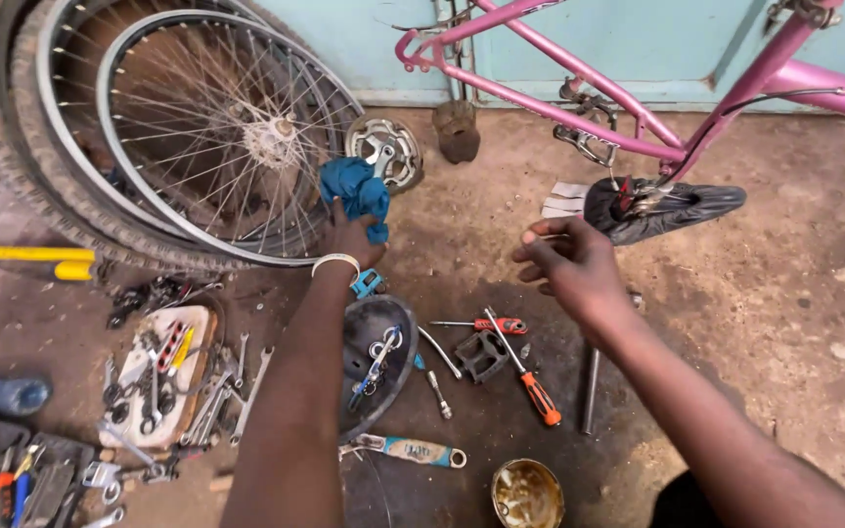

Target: The person works on a pink bicycle frame, using a hammer to tap a metal part into the head tube. They then apply grease to a bearing and install it into the frame.

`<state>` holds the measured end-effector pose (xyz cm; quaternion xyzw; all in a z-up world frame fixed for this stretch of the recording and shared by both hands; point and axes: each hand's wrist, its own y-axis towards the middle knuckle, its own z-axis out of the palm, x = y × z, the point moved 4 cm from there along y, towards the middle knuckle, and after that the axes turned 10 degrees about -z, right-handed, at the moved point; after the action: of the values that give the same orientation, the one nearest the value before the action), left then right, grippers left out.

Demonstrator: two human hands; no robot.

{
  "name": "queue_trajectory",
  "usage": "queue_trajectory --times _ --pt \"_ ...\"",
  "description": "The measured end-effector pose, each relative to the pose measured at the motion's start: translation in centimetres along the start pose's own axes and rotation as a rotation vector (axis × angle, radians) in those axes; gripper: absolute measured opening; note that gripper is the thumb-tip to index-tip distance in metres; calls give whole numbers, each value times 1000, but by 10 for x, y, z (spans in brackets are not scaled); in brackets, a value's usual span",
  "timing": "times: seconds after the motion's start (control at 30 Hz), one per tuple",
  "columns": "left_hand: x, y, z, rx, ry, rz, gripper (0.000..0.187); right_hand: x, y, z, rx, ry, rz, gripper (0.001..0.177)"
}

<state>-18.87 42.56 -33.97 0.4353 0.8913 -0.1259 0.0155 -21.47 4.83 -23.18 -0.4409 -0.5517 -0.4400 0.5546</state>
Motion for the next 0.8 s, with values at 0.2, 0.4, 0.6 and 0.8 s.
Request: queue_trajectory --times 0.2,0.4,0.6,0.8 --pt "-2 92 57 35 -73 -9 60 31 -31 -49 -120 -180 13 37" --pt "-8 50 0 -353 -464 23 20 38 -32 -49 -149 -249 8 39" --pt "-81 -42 -101 -644 -834 264 7 27 -13 -11 -64 -109 -39 52" --pt "-161 -219 -121 -60 -1401 505 32 -7 13 15 -14 167 76 71"
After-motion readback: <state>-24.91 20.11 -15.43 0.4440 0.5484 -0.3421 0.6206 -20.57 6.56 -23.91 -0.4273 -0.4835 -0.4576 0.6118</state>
